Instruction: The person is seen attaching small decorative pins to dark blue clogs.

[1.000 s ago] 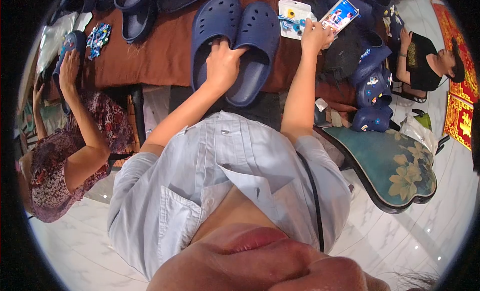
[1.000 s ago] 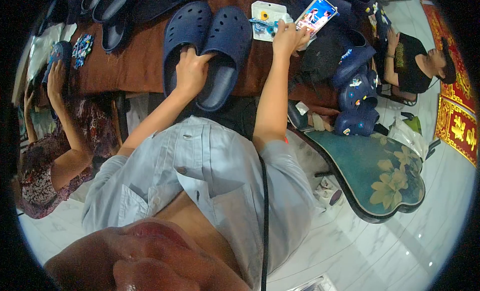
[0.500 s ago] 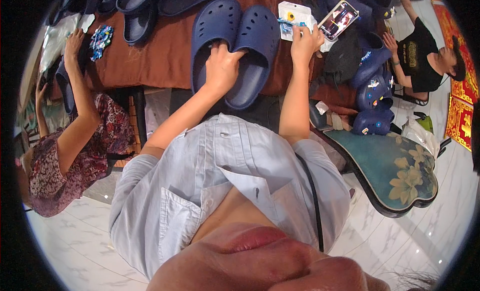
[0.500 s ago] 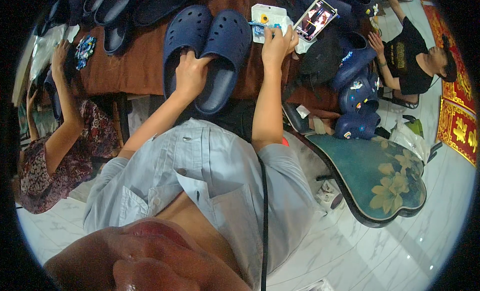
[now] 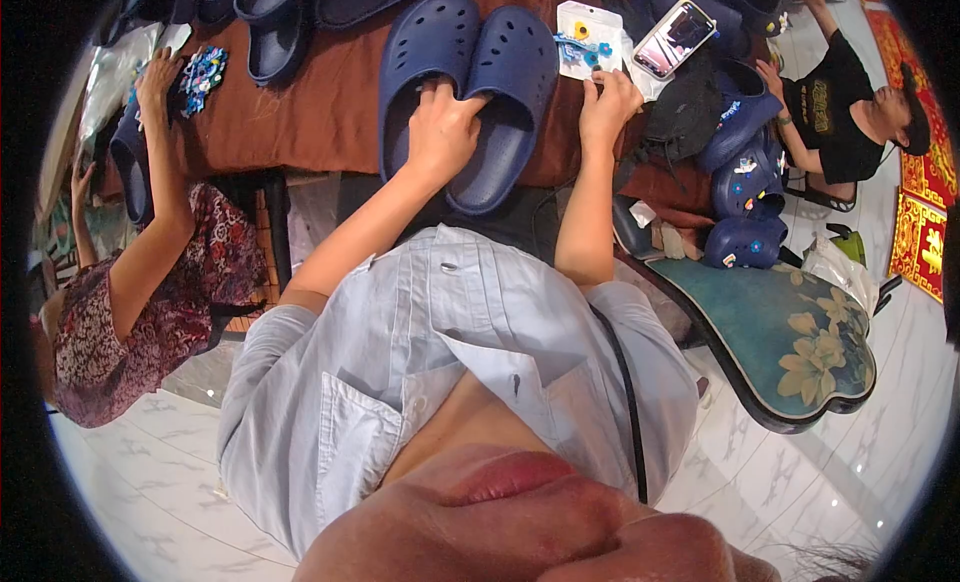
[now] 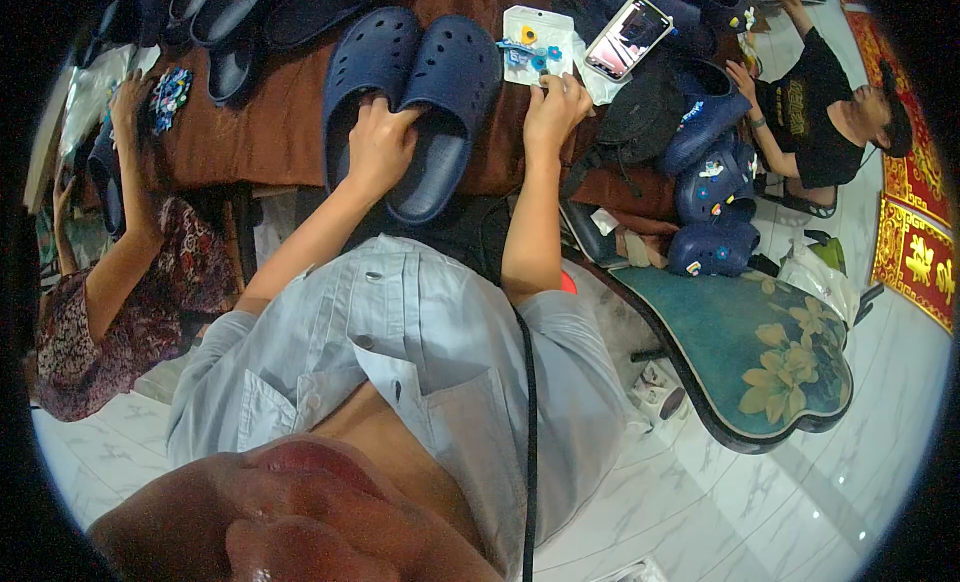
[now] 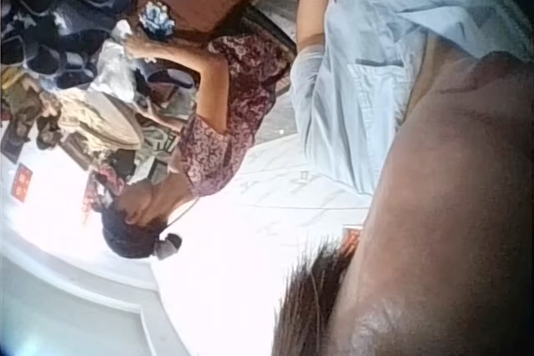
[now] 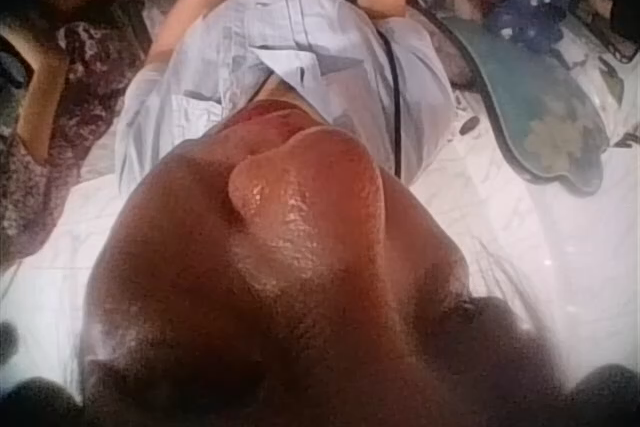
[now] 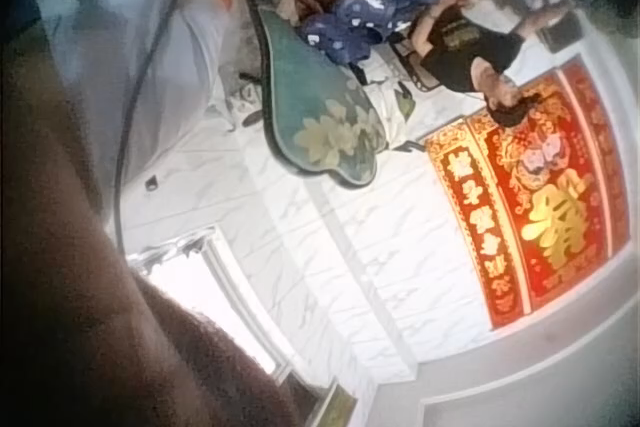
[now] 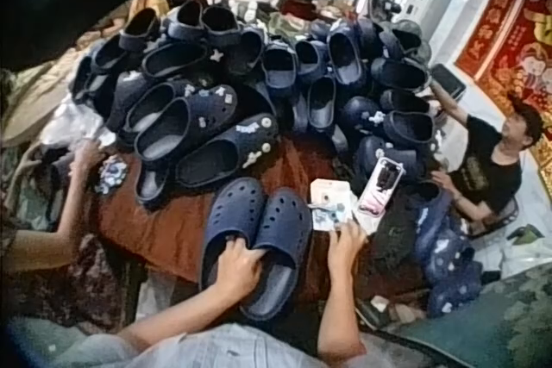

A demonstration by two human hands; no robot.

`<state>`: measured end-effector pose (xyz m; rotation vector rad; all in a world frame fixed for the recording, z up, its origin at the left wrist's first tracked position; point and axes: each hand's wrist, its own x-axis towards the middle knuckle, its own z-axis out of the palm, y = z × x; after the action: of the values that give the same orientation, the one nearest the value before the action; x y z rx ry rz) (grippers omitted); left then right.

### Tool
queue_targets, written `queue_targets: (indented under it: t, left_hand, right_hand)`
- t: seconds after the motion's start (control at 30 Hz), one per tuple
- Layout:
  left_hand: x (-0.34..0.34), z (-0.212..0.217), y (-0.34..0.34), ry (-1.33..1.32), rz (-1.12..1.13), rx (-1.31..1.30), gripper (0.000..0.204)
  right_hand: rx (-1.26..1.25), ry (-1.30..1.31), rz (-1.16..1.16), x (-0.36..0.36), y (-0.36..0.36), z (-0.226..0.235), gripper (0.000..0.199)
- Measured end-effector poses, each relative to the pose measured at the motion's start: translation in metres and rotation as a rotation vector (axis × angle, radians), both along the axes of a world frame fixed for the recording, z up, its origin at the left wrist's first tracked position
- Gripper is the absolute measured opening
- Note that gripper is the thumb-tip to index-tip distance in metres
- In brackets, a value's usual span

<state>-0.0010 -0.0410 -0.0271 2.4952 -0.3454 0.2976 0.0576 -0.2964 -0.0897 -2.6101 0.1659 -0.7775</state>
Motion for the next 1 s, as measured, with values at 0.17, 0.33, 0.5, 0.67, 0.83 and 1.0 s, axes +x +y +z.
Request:
queue_targets:
  t: [0.17, 0.33, 0.5, 0.67, 0.83, 1.0]
  left_hand:
    - [0.001, 0.001, 0.0, -0.004, -0.006, 0.001, 0.037]
    - [-0.001, 0.001, 0.001, -0.005, 0.0, 0.001, 0.036]
    - [0.0, -0.001, 0.0, -0.056, 0.002, -0.017, 0.031]
    - [-0.001, -0.001, 0.0, -0.06, 0.001, -0.021, 0.03]
    - [0.001, -0.003, 0.002, -0.069, 0.008, -0.034, 0.03]
    - [0.001, -0.003, 0.002, -0.03, -0.003, -0.008, 0.031]
  right_hand:
    - [0.006, 0.007, 0.011, -0.003, -0.002, 0.012, 0.016]
    - [0.012, -0.008, -0.02, -0.005, -0.004, 0.015, 0.02]
    - [-0.018, -0.044, -0.038, -0.002, -0.011, 0.017, 0.023]
    - [0.011, -0.087, 0.044, 0.016, -0.011, 0.021, 0.026]
    - [-0.045, -0.069, 0.21, 0.041, 0.01, 0.033, 0.028]
    - [-0.2, -0.033, 0.262, 0.06, 0.022, 0.026, 0.025]
